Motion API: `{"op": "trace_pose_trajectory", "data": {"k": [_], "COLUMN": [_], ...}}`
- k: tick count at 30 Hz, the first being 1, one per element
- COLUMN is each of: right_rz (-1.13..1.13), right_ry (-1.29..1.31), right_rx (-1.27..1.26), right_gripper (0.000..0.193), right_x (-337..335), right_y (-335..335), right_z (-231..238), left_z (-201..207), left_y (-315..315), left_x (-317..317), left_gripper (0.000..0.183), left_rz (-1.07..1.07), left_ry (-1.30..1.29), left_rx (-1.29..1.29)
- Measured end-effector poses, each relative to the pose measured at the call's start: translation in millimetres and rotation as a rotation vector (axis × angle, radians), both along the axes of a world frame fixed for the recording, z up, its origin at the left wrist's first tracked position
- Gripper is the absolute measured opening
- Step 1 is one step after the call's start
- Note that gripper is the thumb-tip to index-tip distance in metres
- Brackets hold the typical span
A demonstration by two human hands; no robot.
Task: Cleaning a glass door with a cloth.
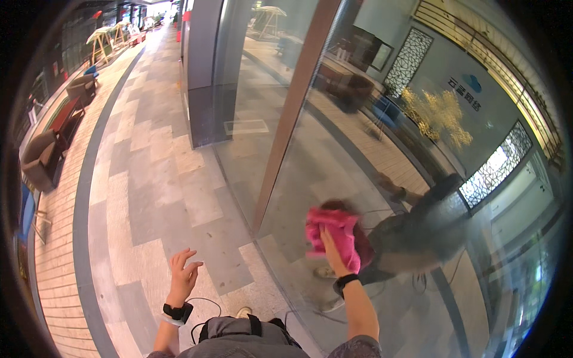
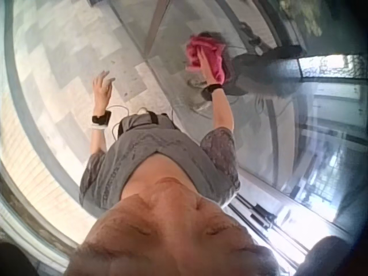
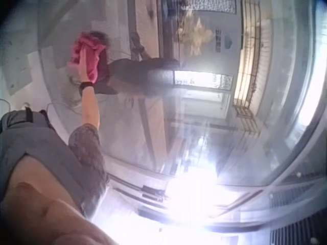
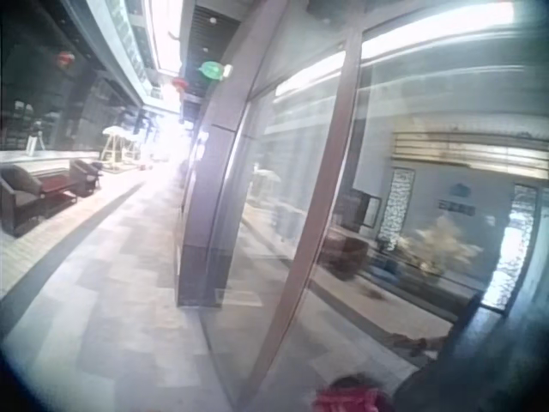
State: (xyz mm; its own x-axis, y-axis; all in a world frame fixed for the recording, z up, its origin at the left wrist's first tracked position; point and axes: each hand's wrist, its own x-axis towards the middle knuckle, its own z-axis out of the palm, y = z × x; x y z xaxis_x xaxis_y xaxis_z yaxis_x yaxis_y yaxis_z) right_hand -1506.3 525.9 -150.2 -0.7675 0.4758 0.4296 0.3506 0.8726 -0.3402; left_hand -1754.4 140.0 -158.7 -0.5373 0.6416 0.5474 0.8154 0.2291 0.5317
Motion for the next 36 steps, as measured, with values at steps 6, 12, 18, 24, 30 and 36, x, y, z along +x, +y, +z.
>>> {"op": "trace_pose_trajectory", "data": {"k": [6,12,18,24,30,36], "right_rz": [0.008,-0.200,-0.288,0.081,0.175,-0.027], "right_ry": [-0.487,-0.134,0.133,-0.220,-0.346,0.094], "right_rx": [-0.122,0.621,0.629,0.119,-0.036,0.408], "right_gripper": [0.019,0.017,0.017,0.016,0.016,0.017], "right_x": [45,-85,-162,-147,-171,-303], "right_y": [-6,8,34,60,63,98], "right_z": [-34,100,111,-19,-35,99], "left_z": [-17,-19,-7,-24,-13,10], "left_y": [-56,-75,-63,-61,-44,19], "left_x": [-1,-2,-6,-13,-59,-124], "left_gripper": [0.025,0.023,0.024,0.022,0.025,0.030], "left_rz": [0.135,0.244,0.293,0.338,0.177,0.003], "left_ry": [-0.021,-0.076,-0.004,-0.041,0.029,0.143], "left_rx": [-0.109,-0.118,-0.176,-0.225,-0.332,-0.373]}}
